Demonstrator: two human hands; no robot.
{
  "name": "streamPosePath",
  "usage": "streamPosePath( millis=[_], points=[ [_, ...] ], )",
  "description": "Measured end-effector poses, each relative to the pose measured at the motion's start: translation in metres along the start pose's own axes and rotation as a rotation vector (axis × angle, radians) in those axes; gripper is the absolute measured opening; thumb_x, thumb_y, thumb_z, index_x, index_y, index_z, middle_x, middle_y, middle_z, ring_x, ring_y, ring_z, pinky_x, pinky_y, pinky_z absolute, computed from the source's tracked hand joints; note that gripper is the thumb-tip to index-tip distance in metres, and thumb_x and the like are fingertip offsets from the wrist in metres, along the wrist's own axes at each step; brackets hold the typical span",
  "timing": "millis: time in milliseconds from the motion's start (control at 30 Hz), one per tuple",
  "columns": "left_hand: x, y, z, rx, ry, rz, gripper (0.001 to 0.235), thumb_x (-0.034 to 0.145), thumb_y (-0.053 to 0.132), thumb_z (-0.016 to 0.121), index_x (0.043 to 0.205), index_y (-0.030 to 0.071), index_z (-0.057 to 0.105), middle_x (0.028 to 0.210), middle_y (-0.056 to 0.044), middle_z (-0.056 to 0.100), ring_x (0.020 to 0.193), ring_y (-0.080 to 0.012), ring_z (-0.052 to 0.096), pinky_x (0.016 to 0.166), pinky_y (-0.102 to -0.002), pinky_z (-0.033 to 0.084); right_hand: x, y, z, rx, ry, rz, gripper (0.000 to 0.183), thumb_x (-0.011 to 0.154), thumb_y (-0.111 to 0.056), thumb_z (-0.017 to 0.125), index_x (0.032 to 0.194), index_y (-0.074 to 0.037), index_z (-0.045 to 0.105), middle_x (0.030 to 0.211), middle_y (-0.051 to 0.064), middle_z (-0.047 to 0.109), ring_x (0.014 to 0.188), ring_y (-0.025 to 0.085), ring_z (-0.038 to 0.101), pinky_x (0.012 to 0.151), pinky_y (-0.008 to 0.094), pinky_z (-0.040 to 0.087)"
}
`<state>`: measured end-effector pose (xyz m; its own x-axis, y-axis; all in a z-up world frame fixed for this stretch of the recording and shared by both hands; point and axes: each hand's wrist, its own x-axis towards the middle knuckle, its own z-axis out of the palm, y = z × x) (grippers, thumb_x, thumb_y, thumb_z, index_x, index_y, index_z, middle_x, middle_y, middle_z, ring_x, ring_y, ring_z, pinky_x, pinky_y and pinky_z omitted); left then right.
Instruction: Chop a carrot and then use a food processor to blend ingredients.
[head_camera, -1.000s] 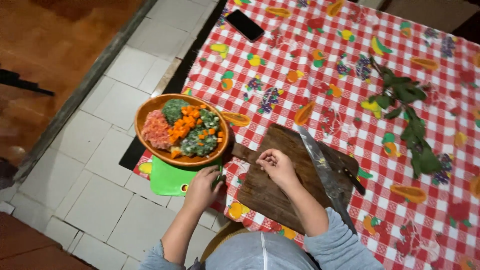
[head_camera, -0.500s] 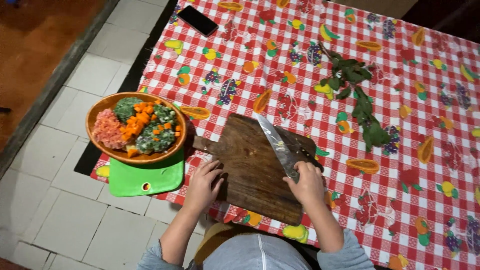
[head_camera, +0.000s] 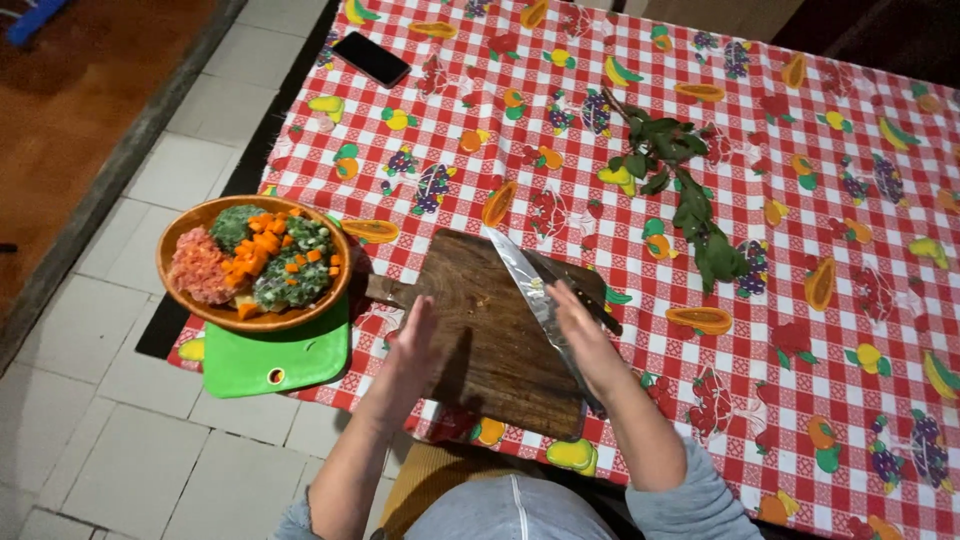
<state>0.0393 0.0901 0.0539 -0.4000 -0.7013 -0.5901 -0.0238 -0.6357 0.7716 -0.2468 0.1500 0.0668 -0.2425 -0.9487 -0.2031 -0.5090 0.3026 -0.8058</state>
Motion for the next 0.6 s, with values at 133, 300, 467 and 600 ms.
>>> streamPosePath(
  millis=[133,300,467,600],
  points=[
    [-0.024,-0.008,-0.023,-0.424,-0.401,0.509,0.114,0.083,0.088,0.039,0.166,0.019,0.003,0.176,-0.008,0.006,0.162,-0.0275,0.006,0.126,-0.053,0.013,-0.002,-0.023,0.014,0.807,-0.363,0.066,0.083,0.097,-0.067,0.023,0.159,-0.014,0.032,0.17,0.005,0.026,0.155,0.027,0.024,0.12,0.049,0.026],
    [-0.071,-0.017,-0.057,-0.635,-0.36,0.603,0.118,0.08,0.09,0.04,0.167,0.018,0.005,0.176,-0.009,0.008,0.161,-0.0293,0.01,0.126,-0.054,0.015,0.0,-0.07,0.059,1.164,-0.631,-0.005,0.082,0.103,-0.062,0.019,0.158,-0.003,0.033,0.167,0.012,0.034,0.152,0.027,0.034,0.118,0.047,0.033],
    [-0.139,-0.044,-0.113,-0.674,-0.14,0.702,0.12,0.08,0.091,0.038,0.167,0.016,0.006,0.174,-0.012,0.012,0.16,-0.0318,0.015,0.125,-0.055,0.02,-0.003,-0.108,0.137,1.178,-0.885,0.049,0.083,0.103,-0.064,0.021,0.158,-0.003,0.033,0.165,0.012,0.037,0.15,0.027,0.036,0.117,0.046,0.035],
    [-0.174,-0.098,-0.165,-0.642,0.055,0.756,0.103,0.088,0.075,0.055,0.163,0.011,0.026,0.169,-0.011,0.033,0.155,-0.0259,0.033,0.12,-0.047,0.032,-0.03,-0.151,0.205,1.124,-1.081,0.121,0.087,0.1,-0.067,0.022,0.159,-0.004,0.032,0.164,0.01,0.039,0.149,0.024,0.038,0.117,0.045,0.035]
  ],
)
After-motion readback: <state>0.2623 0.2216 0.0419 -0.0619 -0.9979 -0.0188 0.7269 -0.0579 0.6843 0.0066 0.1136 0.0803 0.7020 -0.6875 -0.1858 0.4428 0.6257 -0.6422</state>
